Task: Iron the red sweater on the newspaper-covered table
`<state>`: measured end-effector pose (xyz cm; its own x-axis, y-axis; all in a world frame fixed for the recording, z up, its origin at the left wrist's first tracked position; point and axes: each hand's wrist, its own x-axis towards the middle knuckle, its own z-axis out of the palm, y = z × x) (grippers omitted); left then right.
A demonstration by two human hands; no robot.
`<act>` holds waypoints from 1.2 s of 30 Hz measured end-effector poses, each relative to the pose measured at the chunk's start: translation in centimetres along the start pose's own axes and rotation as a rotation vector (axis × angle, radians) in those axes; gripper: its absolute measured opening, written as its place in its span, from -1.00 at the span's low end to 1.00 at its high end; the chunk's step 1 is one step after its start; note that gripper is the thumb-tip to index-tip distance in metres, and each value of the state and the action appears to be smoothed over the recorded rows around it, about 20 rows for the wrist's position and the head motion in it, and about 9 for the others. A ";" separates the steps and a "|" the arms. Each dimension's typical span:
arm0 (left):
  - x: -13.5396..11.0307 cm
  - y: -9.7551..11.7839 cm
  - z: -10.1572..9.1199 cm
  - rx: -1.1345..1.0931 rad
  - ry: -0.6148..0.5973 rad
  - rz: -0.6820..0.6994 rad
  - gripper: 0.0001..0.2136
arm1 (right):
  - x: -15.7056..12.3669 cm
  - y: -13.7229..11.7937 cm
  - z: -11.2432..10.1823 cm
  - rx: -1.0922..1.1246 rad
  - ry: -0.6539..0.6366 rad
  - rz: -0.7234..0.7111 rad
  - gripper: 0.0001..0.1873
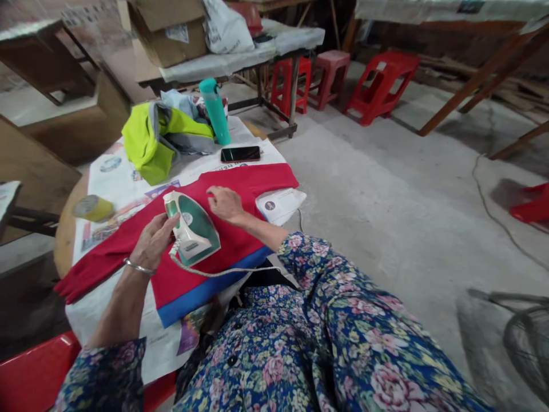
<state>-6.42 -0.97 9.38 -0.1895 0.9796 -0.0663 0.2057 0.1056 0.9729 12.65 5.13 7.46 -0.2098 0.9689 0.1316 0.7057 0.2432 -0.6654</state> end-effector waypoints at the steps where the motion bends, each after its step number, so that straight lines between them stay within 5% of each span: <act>1: 0.3 0.2 0.4 -0.046 -0.022 -0.056 -0.56 | -0.5 1.4 -0.1 -0.059 -0.023 -0.050 -0.65; 4: 0.8 0.7 1.9 -0.139 -0.004 -0.203 -0.71 | -1.6 4.1 0.7 -0.150 -0.105 -0.182 -0.63; 9: 0.6 1.2 2.8 -0.106 0.099 -0.204 -0.73 | -2.2 4.8 1.9 -0.226 -0.129 -0.201 -0.57; 17: -0.3 2.4 3.6 -0.106 -0.105 -0.222 -0.64 | -2.1 4.8 2.7 -0.229 -0.110 -0.172 -0.52; 26: 4.1 4.8 5.2 -0.028 0.021 -0.258 -0.67 | -2.2 6.2 4.3 -0.285 0.006 -0.230 -0.57; 31: 5.6 5.9 2.2 0.104 0.166 -0.276 -0.79 | -2.2 6.0 4.4 -0.317 0.027 -0.234 -0.59; 36: 4.0 5.6 -2.6 0.175 0.344 -0.286 -0.83 | -1.9 5.9 4.5 -0.305 0.020 -0.197 -0.51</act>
<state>-8.57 3.11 15.17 -0.5627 0.7969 -0.2199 0.2520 0.4187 0.8725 14.19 4.50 -0.02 -0.3509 0.9020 0.2514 0.8232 0.4251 -0.3763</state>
